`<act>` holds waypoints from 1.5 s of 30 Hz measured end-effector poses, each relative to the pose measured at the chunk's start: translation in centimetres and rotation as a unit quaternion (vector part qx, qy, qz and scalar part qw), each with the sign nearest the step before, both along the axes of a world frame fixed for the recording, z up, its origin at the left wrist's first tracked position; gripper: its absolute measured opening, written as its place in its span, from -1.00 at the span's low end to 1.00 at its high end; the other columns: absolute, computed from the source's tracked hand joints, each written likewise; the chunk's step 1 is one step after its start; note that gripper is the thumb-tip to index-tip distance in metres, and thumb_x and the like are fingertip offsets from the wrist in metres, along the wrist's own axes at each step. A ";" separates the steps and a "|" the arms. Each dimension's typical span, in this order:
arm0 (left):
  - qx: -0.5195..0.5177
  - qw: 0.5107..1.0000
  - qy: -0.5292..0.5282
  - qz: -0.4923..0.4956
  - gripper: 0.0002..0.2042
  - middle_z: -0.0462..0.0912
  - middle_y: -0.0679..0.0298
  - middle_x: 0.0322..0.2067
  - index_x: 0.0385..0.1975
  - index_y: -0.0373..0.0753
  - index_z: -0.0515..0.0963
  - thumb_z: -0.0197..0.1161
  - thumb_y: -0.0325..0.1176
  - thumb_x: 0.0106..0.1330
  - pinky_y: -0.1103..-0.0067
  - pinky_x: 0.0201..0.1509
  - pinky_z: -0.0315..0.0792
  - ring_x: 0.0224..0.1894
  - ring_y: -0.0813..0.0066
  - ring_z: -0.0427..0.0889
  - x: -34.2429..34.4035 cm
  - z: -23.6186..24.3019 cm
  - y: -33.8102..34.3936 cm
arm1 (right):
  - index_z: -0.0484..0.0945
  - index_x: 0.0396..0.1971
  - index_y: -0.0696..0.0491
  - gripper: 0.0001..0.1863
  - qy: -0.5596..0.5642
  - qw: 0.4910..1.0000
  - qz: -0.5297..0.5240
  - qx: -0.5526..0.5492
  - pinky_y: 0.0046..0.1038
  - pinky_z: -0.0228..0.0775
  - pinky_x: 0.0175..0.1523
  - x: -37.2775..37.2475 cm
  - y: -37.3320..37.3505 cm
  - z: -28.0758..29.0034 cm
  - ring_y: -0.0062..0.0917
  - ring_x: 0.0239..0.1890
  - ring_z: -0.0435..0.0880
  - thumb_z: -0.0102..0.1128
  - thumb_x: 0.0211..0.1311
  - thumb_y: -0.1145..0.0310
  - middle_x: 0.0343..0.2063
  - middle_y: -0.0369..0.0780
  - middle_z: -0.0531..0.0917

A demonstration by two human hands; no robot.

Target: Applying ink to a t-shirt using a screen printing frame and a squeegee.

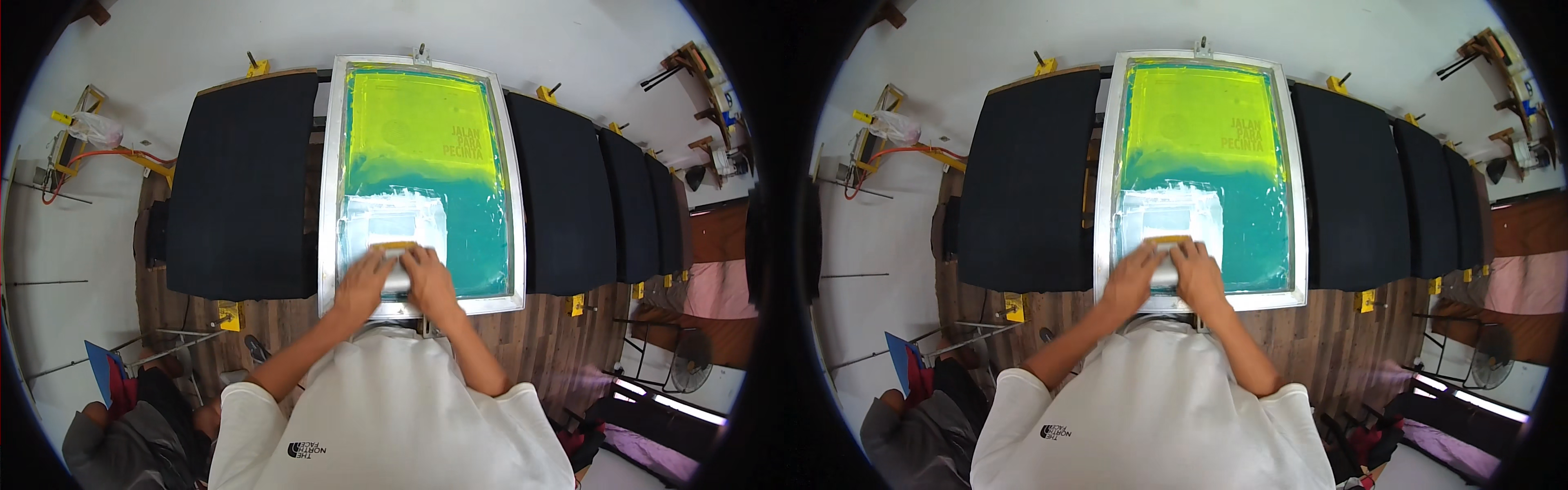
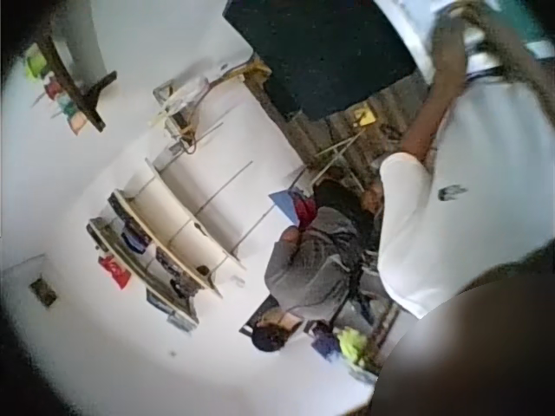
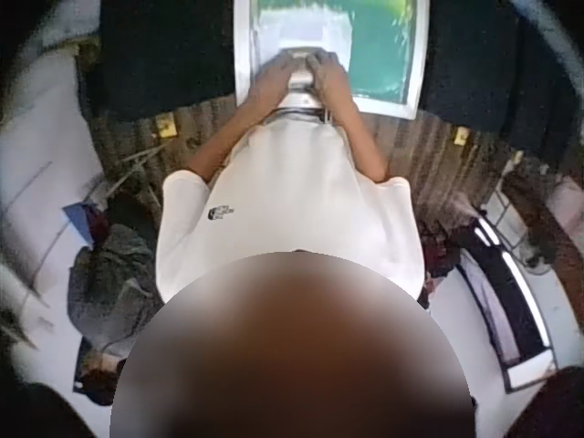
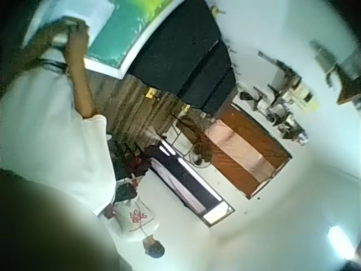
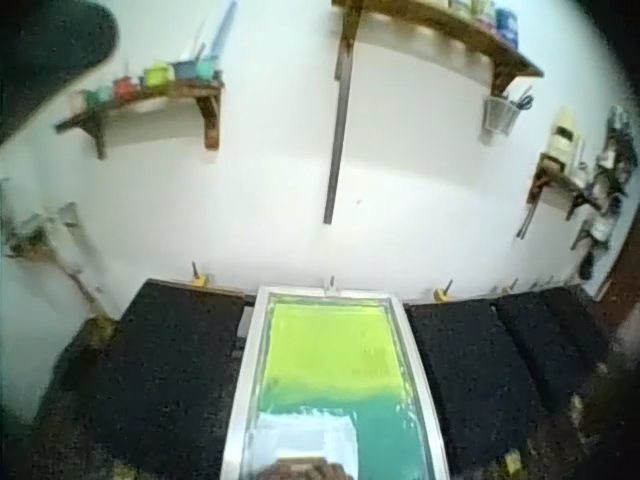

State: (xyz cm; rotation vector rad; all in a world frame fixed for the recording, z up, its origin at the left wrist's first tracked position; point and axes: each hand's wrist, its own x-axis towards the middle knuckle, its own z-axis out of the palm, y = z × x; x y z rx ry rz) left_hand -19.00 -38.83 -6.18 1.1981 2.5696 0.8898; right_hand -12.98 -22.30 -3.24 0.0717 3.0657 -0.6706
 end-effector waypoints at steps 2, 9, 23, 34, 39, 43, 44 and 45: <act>0.002 0.999 0.054 -0.004 -0.50 0.40 -0.05 0.22 0.07 -0.30 0.52 0.14 -0.73 0.05 0.31 0.17 0.46 0.13 -0.02 0.52 2.1 -0.3 -1.1 | 0.53 -0.16 0.13 -0.57 0.000 1.000 -0.003 -0.007 -0.20 0.50 -0.11 2.6 -1.4 -0.5 -0.13 0.01 0.51 0.22 -0.17 0.65 -0.03 -0.05 0.52; -0.034 0.984 -0.174 -0.017 -0.53 0.64 -0.06 -0.08 0.01 -0.34 0.56 0.17 -0.68 -0.01 0.30 0.11 0.48 -0.02 -0.03 0.61 -2.5 5.3 0.8 | 0.57 -0.25 0.11 -0.62 -0.102 0.994 0.019 -0.018 -0.16 0.52 -0.06 -1.8 1.0 2.9 -0.10 -0.11 0.58 0.28 -0.22 0.63 -0.28 -0.09 0.64; -0.034 0.996 -0.071 -0.033 -0.49 0.61 -0.03 -0.02 0.02 -0.32 0.55 0.17 -0.71 -0.05 0.27 0.14 0.45 0.03 0.01 0.58 1.0 2.5 -0.6 | 0.52 -0.19 0.07 -0.55 -0.083 0.996 0.026 -0.018 -0.14 0.52 -0.09 1.2 0.5 1.0 -0.10 -0.07 0.53 0.32 -0.23 0.58 -0.17 -0.11 0.59; -0.020 0.991 -0.129 0.002 -0.77 0.68 -0.05 -0.35 -0.30 -0.27 0.63 0.21 -0.62 0.01 0.19 -0.09 0.54 -0.22 -0.07 0.67 -8.9 3.0 6.9 | 0.61 -0.35 0.10 -0.72 -0.069 0.997 0.017 -0.018 -0.13 0.51 -0.15 -7.9 7.5 1.0 -0.02 -0.28 0.64 0.22 -0.20 0.58 -0.36 -0.02 0.66; -0.039 0.988 -0.134 -0.064 -0.74 0.69 -0.03 -0.36 -0.31 -0.26 0.65 0.24 -0.64 -0.04 0.23 -0.12 0.56 -0.25 -0.04 0.68 -7.6 2.6 5.8 | 0.62 -0.32 0.12 -0.68 -0.063 0.998 0.017 -0.017 -0.14 0.53 -0.13 -4.9 6.2 0.2 -0.02 -0.30 0.64 0.31 -0.23 0.52 -0.42 0.03 0.65; -0.103 0.975 -0.161 -0.116 -0.62 0.70 0.03 -0.28 -0.17 -0.19 0.67 0.23 -0.64 -0.04 0.29 -0.04 0.55 -0.18 0.01 0.68 -4.7 2.9 4.4 | 0.60 -0.36 0.17 -0.70 -0.055 0.998 -0.019 -0.037 -0.13 0.51 -0.14 -0.3 3.6 0.9 0.00 -0.37 0.61 0.29 -0.26 0.54 -0.44 0.05 0.64; -0.091 0.975 -0.158 -0.128 -0.64 0.71 0.03 -0.31 -0.20 -0.20 0.67 0.25 -0.63 -0.06 0.27 -0.06 0.56 -0.20 0.01 0.69 -4.4 2.7 4.1 | 0.60 -0.34 0.18 -0.70 -0.055 0.997 -0.034 -0.046 -0.13 0.52 -0.14 0.5 3.1 0.5 0.01 -0.36 0.63 0.26 -0.24 0.56 -0.46 0.06 0.64; -0.090 0.975 -0.159 -0.126 -0.64 0.71 0.03 -0.31 -0.20 -0.20 0.67 0.25 -0.63 -0.06 0.27 -0.06 0.56 -0.20 0.01 0.69 -4.5 3.3 4.0 | 0.60 -0.34 0.18 -0.70 -0.055 0.997 -0.031 -0.045 -0.13 0.52 -0.14 0.5 2.9 0.9 0.01 -0.36 0.63 0.26 -0.24 0.56 -0.46 0.06 0.64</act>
